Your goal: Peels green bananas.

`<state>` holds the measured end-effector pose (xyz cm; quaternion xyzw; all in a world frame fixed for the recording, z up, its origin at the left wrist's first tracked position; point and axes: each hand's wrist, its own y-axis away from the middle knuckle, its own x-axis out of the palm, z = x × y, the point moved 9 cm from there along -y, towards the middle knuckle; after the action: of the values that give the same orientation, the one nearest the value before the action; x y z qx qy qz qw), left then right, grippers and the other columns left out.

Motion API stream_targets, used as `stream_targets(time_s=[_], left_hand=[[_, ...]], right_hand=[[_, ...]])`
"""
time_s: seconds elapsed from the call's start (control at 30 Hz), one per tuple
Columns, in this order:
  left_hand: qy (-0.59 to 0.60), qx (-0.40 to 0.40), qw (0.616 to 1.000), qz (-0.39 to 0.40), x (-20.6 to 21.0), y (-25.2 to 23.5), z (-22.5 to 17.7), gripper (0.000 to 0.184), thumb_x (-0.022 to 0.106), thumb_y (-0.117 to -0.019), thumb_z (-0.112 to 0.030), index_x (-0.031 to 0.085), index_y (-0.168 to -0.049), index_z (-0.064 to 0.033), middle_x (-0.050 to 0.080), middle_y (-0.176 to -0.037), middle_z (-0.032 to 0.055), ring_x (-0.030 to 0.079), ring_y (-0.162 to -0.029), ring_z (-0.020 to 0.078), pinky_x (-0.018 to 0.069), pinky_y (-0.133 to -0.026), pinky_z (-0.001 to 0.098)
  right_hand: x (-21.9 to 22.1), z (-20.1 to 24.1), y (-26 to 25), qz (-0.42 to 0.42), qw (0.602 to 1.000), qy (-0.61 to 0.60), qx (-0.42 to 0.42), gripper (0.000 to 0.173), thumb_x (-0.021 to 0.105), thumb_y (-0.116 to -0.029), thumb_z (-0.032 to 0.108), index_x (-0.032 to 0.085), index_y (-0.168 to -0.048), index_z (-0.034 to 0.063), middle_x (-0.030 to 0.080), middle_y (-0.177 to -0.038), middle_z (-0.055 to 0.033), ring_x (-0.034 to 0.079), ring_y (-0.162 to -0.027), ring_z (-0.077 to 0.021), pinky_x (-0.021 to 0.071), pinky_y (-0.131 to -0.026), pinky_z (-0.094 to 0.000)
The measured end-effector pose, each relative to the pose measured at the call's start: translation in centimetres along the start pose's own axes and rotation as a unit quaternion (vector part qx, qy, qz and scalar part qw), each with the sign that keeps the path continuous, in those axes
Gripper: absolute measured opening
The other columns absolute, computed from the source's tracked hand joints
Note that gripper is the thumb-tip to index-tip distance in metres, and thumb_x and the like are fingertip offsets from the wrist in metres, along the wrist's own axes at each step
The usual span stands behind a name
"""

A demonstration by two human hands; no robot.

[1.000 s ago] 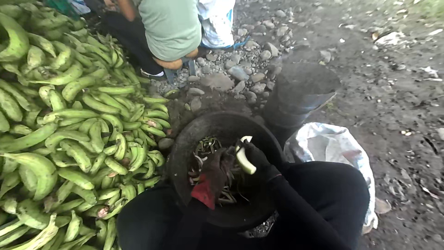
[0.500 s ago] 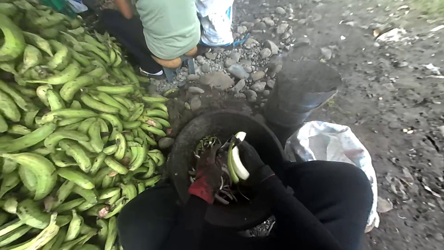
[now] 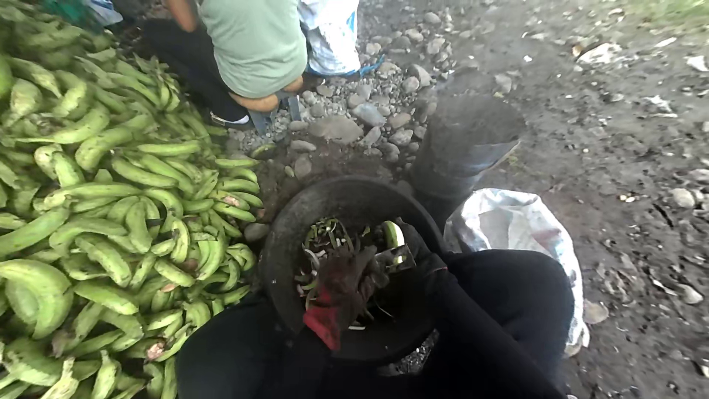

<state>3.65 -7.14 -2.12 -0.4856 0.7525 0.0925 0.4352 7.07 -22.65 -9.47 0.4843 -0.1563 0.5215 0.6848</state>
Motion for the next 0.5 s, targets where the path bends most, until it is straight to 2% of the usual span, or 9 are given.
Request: stream_targets(time_s=[0.1,0.17,0.23,0.3,0.33,0.4,0.47,0.5], left_hand=[[-0.03,0.018,0.999,-0.032,-0.6,0.4,-0.4,0.043,0.066,-0.0933,-0.041,0.069,-0.133,-0.0236,0.07,-0.117,0.0167,0.068,-0.105,0.0356,0.0538,-0.09,0.0579],[-0.028,0.009,0.999,-0.044,-0.8,0.2,-0.3,0.044,0.067,-0.0918,-0.036,0.068,-0.134,-0.0231,0.069,-0.119,0.0185,0.067,-0.106,0.0382,0.0524,-0.091,0.0598],[-0.024,-0.015,0.999,-0.044,-0.8,-0.2,0.0,0.043,0.064,-0.0946,-0.035,0.067,-0.136,-0.0226,0.068,-0.122,0.0178,0.066,-0.109,0.0372,0.0525,-0.091,0.0588],[-0.003,-0.057,0.997,-0.049,-0.6,-0.8,1.1,0.041,0.06,-0.0971,-0.027,0.066,-0.137,-0.0183,0.07,-0.123,0.0155,0.067,-0.113,0.0326,0.0533,-0.098,0.0535],[0.011,-0.085,0.995,-0.049,-0.5,-1.2,2.2,0.039,0.057,-0.1007,-0.026,0.066,-0.137,-0.0161,0.07,-0.124,0.0132,0.067,-0.115,0.0282,0.0534,-0.101,0.0487],[0.033,-0.157,0.987,-0.027,-0.2,-1.8,4.9,0.037,0.051,-0.1057,-0.025,0.064,-0.138,-0.0127,0.07,-0.124,0.0125,0.067,-0.116,0.0244,0.0527,-0.104,0.0443],[0.052,-0.256,0.964,0.044,-0.2,-1.9,7.3,0.039,0.044,-0.1093,-0.023,0.058,-0.143,-0.0096,0.067,-0.13,0.0171,0.064,-0.121,0.028,0.0489,-0.107,0.0463],[0.053,-0.298,0.95,0.077,-0.2,-1.8,8.3,0.04,0.041,-0.1106,-0.024,0.054,-0.146,-0.0093,0.064,-0.133,0.0184,0.063,-0.124,0.0296,0.0474,-0.108,0.0479]], right_hand=[[0.3,0.6,0.0,0.039,0.999,0.0,-0.017,0.056,0.01,-0.1096,0.028,0.055,-0.083,0.0051,0.061,-0.066,-0.0047,0.061,-0.058,-0.0114,0.0551,-0.054,-0.0238],[0.6,0.8,0.2,0.001,0.998,0.043,-0.039,0.055,0.01,-0.1105,0.028,0.054,-0.084,0.0062,0.06,-0.064,-0.0035,0.06,-0.056,-0.0109,0.0546,-0.053,-0.0243],[0.3,0.5,0.3,-0.061,0.991,0.092,-0.074,0.049,0.017,-0.1125,0.029,0.055,-0.092,0.0055,0.061,-0.067,-0.0032,0.061,-0.059,-0.0108,0.0549,-0.054,-0.0261],[0.8,-0.1,1.4,-0.077,0.969,0.191,-0.139,0.041,0.025,-0.1134,0.026,0.058,-0.112,0.0015,0.065,-0.082,-0.0043,0.064,-0.072,-0.009,0.0571,-0.065,-0.0263],[1.4,-0.5,1.9,-0.056,0.946,0.27,-0.169,0.041,0.026,-0.1129,0.023,0.057,-0.124,-0.0021,0.066,-0.095,-0.0064,0.065,-0.083,-0.0086,0.0573,-0.076,-0.0269],[3.0,-2.0,2.5,0.023,0.896,0.397,-0.197,0.047,0.028,-0.1096,0.027,0.056,-0.133,-0.0028,0.068,-0.112,-0.0097,0.066,-0.098,-0.0109,0.0567,-0.089,-0.0299],[3.9,-4.0,3.1,0.095,0.848,0.503,-0.136,0.056,0.032,-0.1083,0.038,0.048,-0.147,0.0003,0.064,-0.13,-0.014,0.064,-0.113,-0.0146,0.0528,-0.1,-0.0339],[4.0,-4.7,3.4,0.125,0.837,0.524,-0.098,0.06,0.036,-0.1068,0.041,0.043,-0.151,0.0013,0.062,-0.135,-0.0146,0.063,-0.115,-0.0152,0.0519,-0.102,-0.0347]])
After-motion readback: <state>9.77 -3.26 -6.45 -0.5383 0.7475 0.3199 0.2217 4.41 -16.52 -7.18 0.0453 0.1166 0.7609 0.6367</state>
